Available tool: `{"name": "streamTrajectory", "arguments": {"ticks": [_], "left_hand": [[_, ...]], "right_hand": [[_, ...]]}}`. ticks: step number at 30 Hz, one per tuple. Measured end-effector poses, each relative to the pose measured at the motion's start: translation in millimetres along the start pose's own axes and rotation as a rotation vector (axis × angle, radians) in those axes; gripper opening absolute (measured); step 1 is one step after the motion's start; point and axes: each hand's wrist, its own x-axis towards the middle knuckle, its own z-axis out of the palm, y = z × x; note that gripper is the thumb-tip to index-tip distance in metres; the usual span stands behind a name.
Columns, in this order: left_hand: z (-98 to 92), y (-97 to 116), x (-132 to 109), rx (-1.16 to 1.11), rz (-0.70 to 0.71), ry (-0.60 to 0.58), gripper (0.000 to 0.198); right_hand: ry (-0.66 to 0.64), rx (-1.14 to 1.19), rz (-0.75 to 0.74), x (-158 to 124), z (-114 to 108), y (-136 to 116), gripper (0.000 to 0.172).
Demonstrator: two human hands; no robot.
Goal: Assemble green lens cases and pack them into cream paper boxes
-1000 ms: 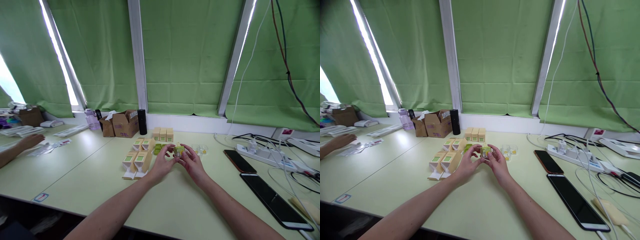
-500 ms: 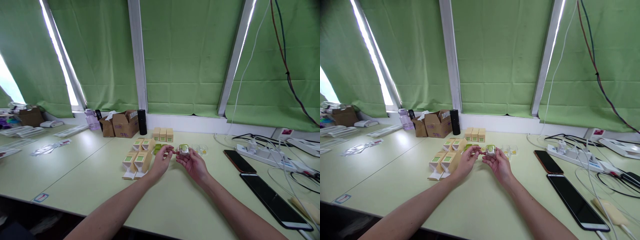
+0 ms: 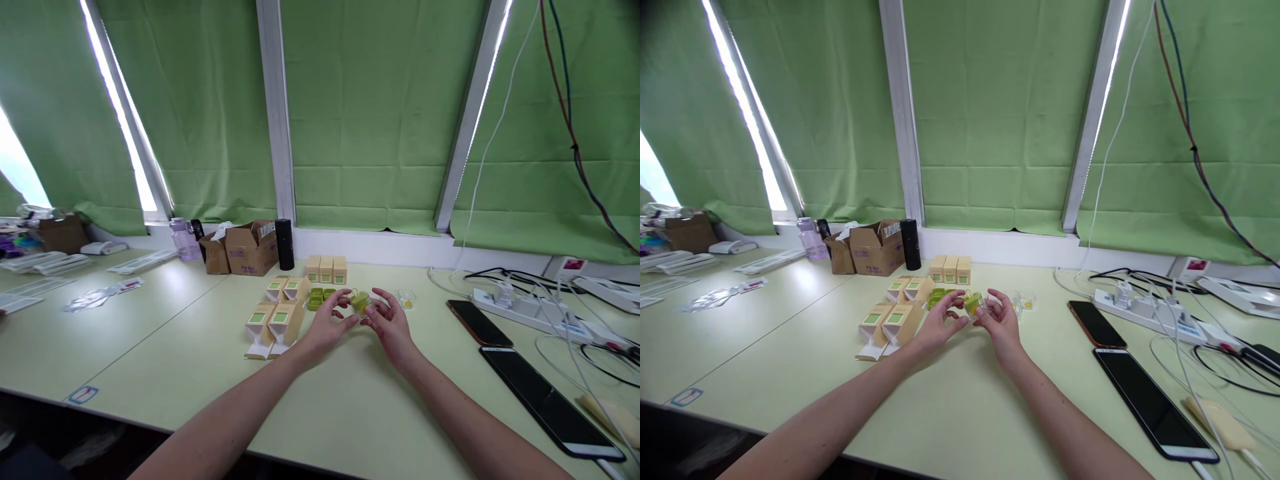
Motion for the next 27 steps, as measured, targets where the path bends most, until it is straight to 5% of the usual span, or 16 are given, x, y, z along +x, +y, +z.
{"name": "streamTrajectory", "arguments": {"ticks": [15, 27], "left_hand": [[1.1, 3, 1, 0.006, 0.000, 0.010, 0.046], [-4.8, -11, -5, 0.341, 0.106, -0.009, 0.046]], "right_hand": [[-0.079, -0.192, -0.125, 2, 0, 3, 0.068], [0.136, -0.343, -0.167, 13, -15, 11, 0.043]]}}
